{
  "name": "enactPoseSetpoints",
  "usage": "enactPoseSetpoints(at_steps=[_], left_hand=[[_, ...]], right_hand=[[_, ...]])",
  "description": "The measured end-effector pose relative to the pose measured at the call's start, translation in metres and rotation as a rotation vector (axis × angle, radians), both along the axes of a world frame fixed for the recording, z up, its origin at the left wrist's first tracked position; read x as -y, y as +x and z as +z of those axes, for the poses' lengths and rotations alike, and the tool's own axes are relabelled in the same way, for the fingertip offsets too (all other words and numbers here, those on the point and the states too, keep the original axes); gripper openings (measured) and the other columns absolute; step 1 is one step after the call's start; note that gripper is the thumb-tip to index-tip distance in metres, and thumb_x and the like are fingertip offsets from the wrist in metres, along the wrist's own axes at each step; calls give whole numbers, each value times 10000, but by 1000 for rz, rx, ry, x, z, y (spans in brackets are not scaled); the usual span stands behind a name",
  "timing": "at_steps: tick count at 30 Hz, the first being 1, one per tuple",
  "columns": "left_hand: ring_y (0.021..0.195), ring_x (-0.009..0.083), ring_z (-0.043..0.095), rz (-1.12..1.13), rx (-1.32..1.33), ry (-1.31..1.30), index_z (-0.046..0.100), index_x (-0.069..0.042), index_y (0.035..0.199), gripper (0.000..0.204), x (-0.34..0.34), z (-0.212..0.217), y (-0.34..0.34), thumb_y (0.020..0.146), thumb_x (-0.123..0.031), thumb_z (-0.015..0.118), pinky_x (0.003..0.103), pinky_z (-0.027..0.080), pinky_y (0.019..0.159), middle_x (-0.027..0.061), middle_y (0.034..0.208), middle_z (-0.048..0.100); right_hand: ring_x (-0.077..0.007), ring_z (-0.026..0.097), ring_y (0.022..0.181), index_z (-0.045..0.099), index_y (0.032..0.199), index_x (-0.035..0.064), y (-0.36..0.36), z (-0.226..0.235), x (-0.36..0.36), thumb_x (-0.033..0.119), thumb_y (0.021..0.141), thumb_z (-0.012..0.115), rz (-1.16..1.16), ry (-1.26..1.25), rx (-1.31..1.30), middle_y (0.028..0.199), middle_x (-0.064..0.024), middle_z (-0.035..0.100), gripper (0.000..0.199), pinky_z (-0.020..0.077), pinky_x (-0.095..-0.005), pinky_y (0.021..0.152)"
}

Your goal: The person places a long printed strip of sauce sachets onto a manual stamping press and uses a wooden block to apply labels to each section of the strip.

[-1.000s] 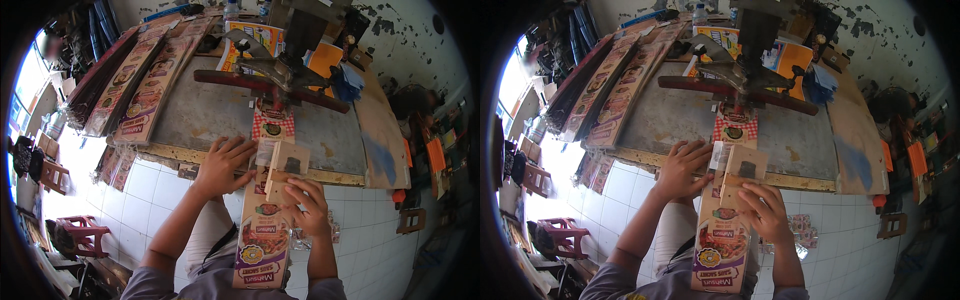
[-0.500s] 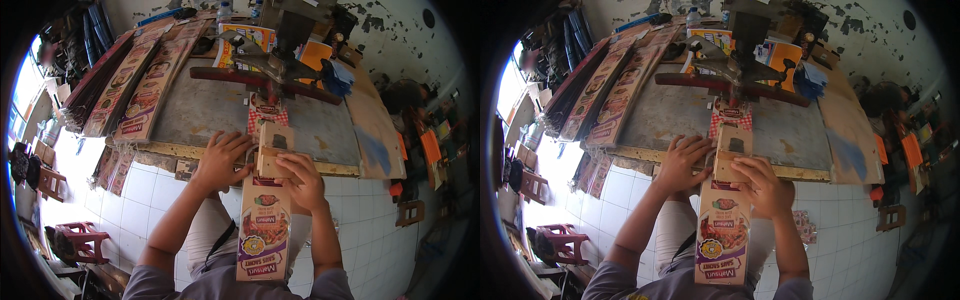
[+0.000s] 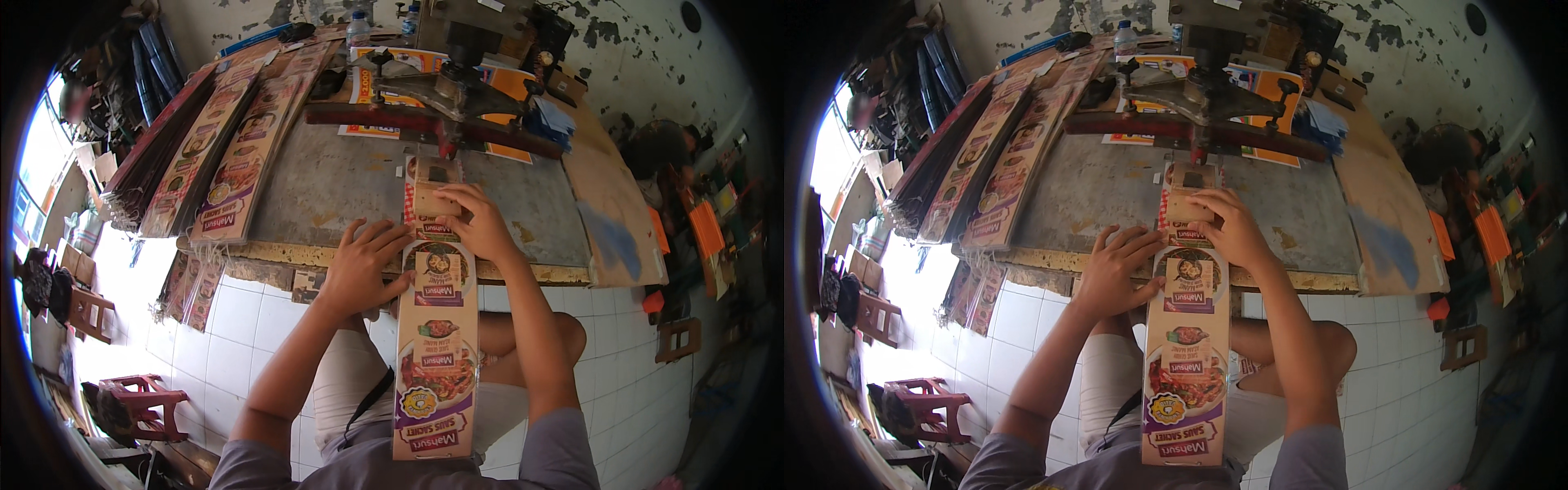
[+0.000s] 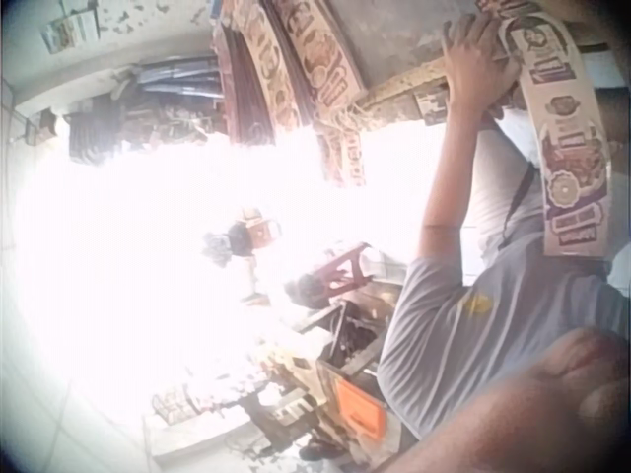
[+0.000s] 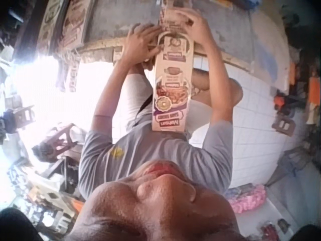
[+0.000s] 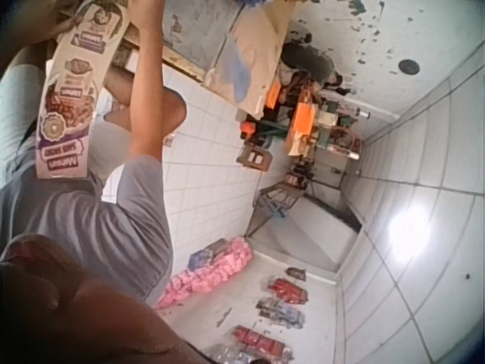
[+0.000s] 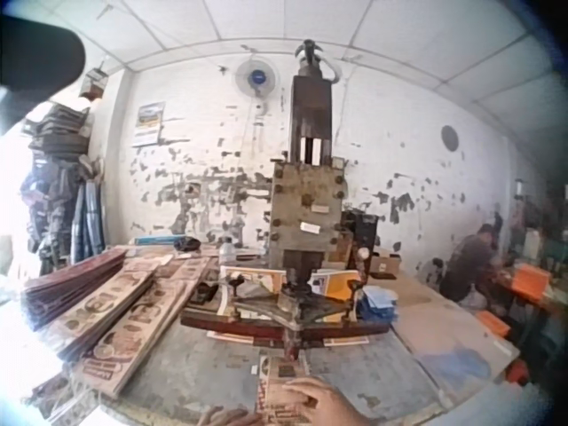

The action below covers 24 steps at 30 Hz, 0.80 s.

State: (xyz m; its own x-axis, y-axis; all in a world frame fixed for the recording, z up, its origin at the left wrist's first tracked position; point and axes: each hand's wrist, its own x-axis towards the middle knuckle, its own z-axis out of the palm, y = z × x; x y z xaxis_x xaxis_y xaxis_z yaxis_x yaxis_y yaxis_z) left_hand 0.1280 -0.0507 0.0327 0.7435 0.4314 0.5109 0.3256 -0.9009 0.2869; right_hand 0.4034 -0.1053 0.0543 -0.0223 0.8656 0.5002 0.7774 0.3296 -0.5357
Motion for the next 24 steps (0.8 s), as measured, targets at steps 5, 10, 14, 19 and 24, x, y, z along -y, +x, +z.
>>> enactPoseSetpoints(at_steps=[5,10,14,19,24], left_hand=[[1425,273,572,9,6,-8,706,-129,1404,586,1,-1,1,895,-411,774,577,332,1255,20,1492,678],[1425,270,572,13,-4,4,698,-135,1415,600,-1,-2,-1,893,-418,778,576,332,1251,14,1494,677],[1428,269,570,12,-1,-10,695,-139,1419,605,-1,-2,0,891,-422,779,577,328,1253,13,1499,673],[1432,268,567,10,-28,-17,695,-137,1417,606,0,1,0,889,-425,779,575,322,1256,20,1506,668],[1427,271,567,16,-22,-30,698,-122,1400,587,1,3,-1,903,-425,771,574,328,1253,30,1501,666]], right_hand=[[-290,631,1260,740,1335,81,5,-4,-12,124,902,858,-7,-4,-16,1384,-78,699,451,574,-401,987],[-329,622,1251,728,1331,69,3,-5,-15,143,902,854,20,15,-50,1368,-99,693,453,527,-437,1050],[-331,624,1242,729,1326,66,3,-7,-13,111,898,851,19,30,-73,1366,-97,692,448,524,-438,1048],[-335,622,1237,730,1319,61,1,-8,-12,107,893,854,14,38,-86,1356,-97,690,446,521,-442,1054],[-332,611,1247,745,1294,60,-5,-6,-8,90,894,848,-39,118,-33,1345,-87,683,415,527,-438,1061]])
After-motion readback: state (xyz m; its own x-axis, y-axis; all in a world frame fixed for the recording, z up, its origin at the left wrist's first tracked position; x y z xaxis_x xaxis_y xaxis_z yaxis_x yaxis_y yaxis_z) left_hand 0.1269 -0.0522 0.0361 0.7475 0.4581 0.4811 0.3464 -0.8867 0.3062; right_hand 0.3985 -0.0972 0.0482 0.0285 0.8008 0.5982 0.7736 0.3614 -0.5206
